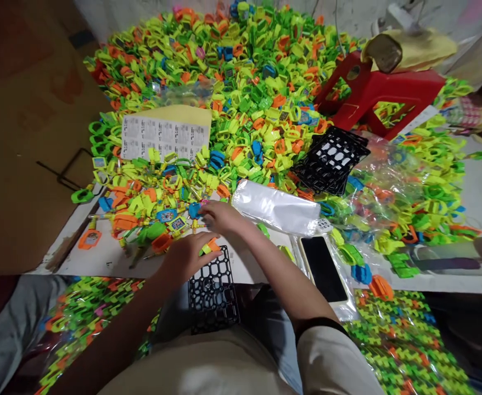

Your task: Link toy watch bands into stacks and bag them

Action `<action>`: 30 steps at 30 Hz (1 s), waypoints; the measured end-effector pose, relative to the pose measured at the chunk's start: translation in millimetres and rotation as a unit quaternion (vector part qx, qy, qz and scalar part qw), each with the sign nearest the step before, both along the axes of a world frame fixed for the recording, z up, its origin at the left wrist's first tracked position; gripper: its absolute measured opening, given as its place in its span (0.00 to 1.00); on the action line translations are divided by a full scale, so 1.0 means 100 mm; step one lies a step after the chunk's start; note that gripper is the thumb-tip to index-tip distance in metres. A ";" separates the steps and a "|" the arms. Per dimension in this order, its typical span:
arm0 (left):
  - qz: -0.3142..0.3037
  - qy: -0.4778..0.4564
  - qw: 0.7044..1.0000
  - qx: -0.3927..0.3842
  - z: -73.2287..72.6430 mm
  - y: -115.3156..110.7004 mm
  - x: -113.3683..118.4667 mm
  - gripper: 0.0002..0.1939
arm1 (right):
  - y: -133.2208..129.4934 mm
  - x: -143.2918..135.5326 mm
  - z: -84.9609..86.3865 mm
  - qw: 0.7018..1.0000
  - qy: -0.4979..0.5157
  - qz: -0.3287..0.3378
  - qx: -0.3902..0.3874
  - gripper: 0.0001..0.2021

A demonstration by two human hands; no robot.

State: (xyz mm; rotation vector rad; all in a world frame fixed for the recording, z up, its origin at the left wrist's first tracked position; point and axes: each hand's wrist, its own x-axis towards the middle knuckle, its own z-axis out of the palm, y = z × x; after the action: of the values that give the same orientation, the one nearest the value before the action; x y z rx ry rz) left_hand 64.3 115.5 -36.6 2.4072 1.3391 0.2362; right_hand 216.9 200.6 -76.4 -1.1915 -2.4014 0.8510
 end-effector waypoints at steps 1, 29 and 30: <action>0.003 -0.007 1.000 0.004 -0.01 -0.01 0.00 0.18 | 0.07 -0.11 0.00 1.000 -0.014 -0.010 0.020 0.11; 0.020 0.008 0.999 0.040 -0.15 -0.01 -0.01 0.23 | -1.06 0.31 -0.44 0.947 0.163 -0.263 -0.090 0.04; 0.017 0.006 0.999 0.038 -0.15 -0.01 -0.02 0.23 | -1.06 0.30 -0.41 0.957 0.128 -0.248 -0.072 0.04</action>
State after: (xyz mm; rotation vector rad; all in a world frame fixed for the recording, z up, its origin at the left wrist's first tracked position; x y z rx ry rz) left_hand 62.3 114.2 -51.5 2.4526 1.3997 0.2873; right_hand 246.5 94.5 -117.2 -1.5402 -1.7446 0.9501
